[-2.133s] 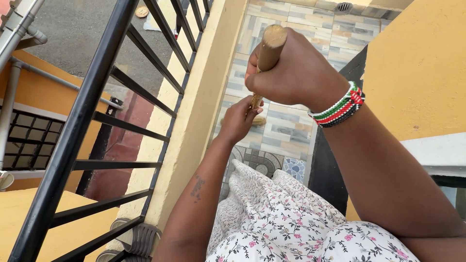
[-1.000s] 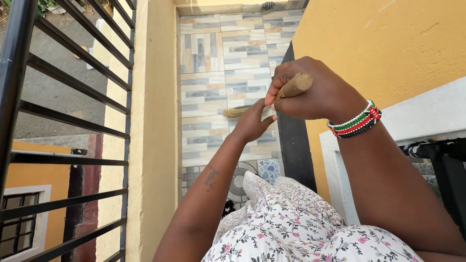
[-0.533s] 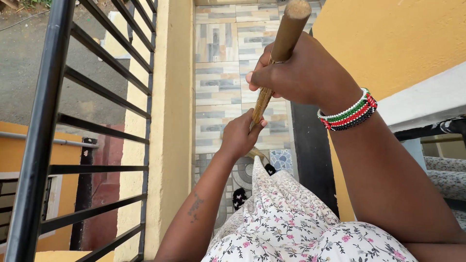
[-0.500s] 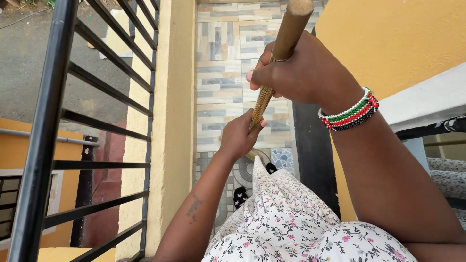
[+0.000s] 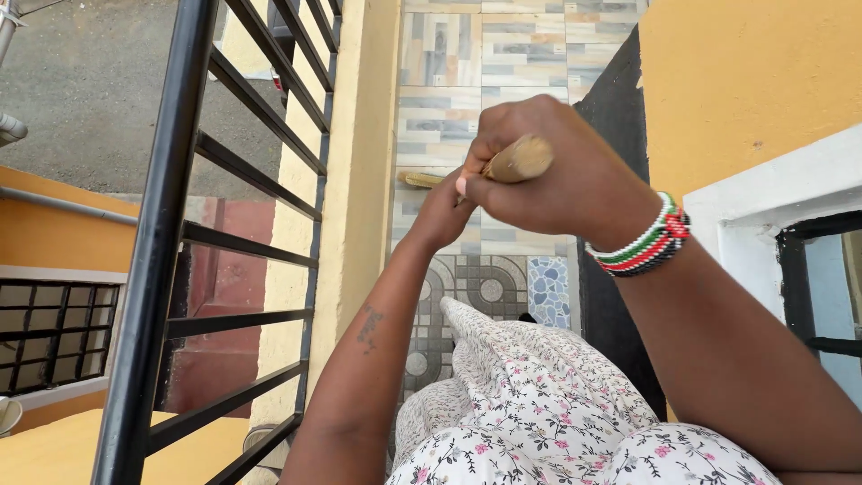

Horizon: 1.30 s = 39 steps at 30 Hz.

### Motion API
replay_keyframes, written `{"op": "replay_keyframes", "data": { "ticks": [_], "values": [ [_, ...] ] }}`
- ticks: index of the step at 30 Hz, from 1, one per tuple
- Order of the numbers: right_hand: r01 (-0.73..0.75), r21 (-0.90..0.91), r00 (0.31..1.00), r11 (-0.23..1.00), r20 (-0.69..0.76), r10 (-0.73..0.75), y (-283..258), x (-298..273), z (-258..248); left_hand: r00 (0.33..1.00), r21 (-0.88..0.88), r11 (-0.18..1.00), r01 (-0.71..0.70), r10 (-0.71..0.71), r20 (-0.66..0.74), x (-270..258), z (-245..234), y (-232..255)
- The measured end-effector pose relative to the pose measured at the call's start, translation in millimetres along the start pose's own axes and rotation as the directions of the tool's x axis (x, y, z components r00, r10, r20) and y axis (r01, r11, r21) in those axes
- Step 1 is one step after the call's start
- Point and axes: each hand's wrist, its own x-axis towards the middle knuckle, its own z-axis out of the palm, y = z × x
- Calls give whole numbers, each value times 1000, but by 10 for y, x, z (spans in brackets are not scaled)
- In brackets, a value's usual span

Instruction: The person sweeps a tiled balcony floor with a broom, moving a doormat, sandals, and a dustpan to reach different areas. They continue sweeping debris across the floor toward the balcony railing.

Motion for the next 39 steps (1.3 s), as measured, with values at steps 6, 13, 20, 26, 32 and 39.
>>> {"op": "replay_keyframes", "data": {
  "ticks": [6,13,20,26,32,39],
  "values": [
    [-162,89,983,983,98,153,-235,294,159,988,-3,992,128,-128,-85,-503,-238,105],
    [-247,8,963,969,116,244,-584,517,133,962,91,965,245,-230,-145,-970,-399,639],
    [-353,108,935,930,78,346,-723,252,-122,970,260,941,218,-180,-162,-1145,-188,935],
    [-235,-14,972,972,-8,235,-781,-210,-291,983,303,942,143,-99,-154,-1106,69,1079],
    [-69,-82,993,994,90,76,-766,-546,-225,967,265,956,122,-54,-250,-933,346,848],
    [-57,-61,982,996,176,67,-93,-1189,130,992,259,960,107,-85,-94,-939,922,185]
  ]
}}
